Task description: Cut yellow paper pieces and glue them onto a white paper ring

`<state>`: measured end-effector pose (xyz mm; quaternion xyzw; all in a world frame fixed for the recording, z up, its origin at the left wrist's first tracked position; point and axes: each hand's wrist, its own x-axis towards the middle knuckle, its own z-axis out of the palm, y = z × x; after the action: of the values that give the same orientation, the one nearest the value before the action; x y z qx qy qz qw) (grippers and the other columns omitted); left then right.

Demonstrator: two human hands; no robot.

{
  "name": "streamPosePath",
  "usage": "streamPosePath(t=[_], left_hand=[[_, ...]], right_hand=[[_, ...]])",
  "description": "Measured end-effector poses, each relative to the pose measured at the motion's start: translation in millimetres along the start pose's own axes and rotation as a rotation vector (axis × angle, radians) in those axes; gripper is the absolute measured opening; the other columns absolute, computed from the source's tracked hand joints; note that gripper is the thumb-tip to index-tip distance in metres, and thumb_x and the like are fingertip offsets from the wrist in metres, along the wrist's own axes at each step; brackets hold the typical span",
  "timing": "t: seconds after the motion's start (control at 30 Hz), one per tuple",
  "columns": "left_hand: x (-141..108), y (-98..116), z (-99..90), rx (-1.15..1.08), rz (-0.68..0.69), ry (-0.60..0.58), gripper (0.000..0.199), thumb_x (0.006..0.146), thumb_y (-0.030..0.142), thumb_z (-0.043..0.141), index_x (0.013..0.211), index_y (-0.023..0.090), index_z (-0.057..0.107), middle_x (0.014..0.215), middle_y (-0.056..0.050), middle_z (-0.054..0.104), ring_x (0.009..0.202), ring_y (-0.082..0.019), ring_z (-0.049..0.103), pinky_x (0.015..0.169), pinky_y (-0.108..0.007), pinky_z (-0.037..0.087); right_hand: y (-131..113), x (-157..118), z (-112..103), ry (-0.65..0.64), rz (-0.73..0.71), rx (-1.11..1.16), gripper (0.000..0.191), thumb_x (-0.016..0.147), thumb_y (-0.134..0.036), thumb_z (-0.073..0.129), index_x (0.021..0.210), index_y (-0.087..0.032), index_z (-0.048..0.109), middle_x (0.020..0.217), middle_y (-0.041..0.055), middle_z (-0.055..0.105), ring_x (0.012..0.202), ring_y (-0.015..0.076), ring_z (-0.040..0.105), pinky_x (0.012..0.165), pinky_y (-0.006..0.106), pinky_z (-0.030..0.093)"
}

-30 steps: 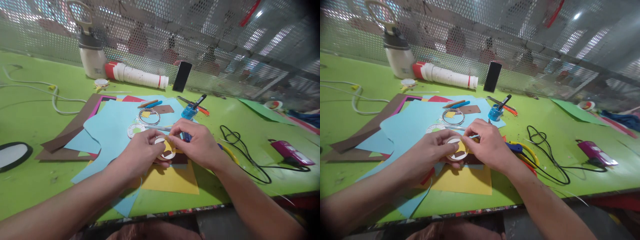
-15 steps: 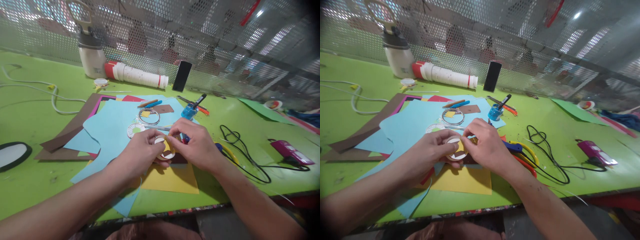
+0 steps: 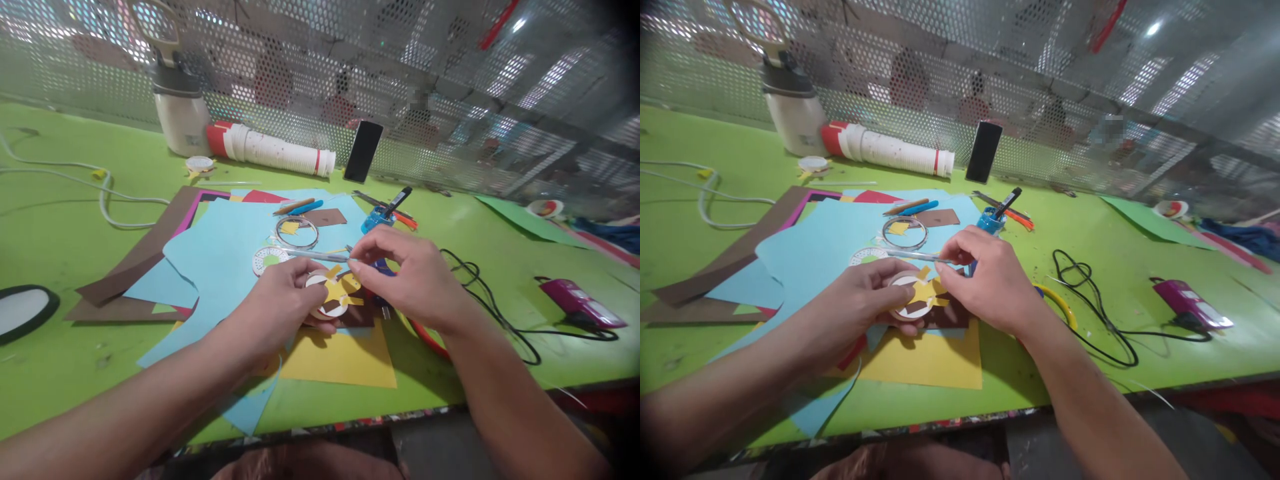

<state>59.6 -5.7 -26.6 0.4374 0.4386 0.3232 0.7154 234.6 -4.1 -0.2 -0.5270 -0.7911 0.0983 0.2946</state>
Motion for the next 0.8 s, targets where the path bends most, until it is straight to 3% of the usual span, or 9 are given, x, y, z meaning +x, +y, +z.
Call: streamPosePath(t=[0.3, 0.47, 0.8], left_hand=[[0, 1, 2.4, 0.0, -0.008, 0.015, 0.014, 0.08, 0.006, 0.056, 0.092, 0.012, 0.055, 0.072, -0.003, 0.063, 0.058, -0.013, 0.063, 0.06, -0.03, 0.058], [0, 3, 2.2, 0.009, -0.005, 0.012, 0.011, 0.081, 0.008, 0.056, 0.09, 0.013, 0.055, 0.07, -0.001, 0.062, 0.059, -0.012, 0.062, 0.062, -0.031, 0.059], [-1, 2, 2.8, 0.048, -0.006, 0.029, 0.008, 0.081, 0.007, 0.054, 0.088, 0.013, 0.055, 0.065, -0.001, 0.062, 0.053, -0.012, 0.061, 0.058, -0.029, 0.058]], right_hand=[[-5, 0, 7, -0.068, 0.049, 0.071, 0.007, 0.078, -0.014, 0.062, 0.085, -0.016, 0.063, 0.08, 0.0007, 0.064, 0.071, 0.0129, 0.059, 0.065, 0.025, 0.046], [-6, 0, 13, -0.145, 0.057, 0.048, 0.007, 0.083, -0.018, 0.062, 0.076, -0.016, 0.064, 0.075, 0.0004, 0.06, 0.069, 0.0128, 0.056, 0.061, 0.026, 0.042], [-4, -2, 14, -0.15, 0.002, 0.011, 0.011, 0.084, -0.014, 0.061, 0.074, -0.015, 0.063, 0.073, 0.0001, 0.059, 0.068, 0.0121, 0.054, 0.063, 0.026, 0.04]])
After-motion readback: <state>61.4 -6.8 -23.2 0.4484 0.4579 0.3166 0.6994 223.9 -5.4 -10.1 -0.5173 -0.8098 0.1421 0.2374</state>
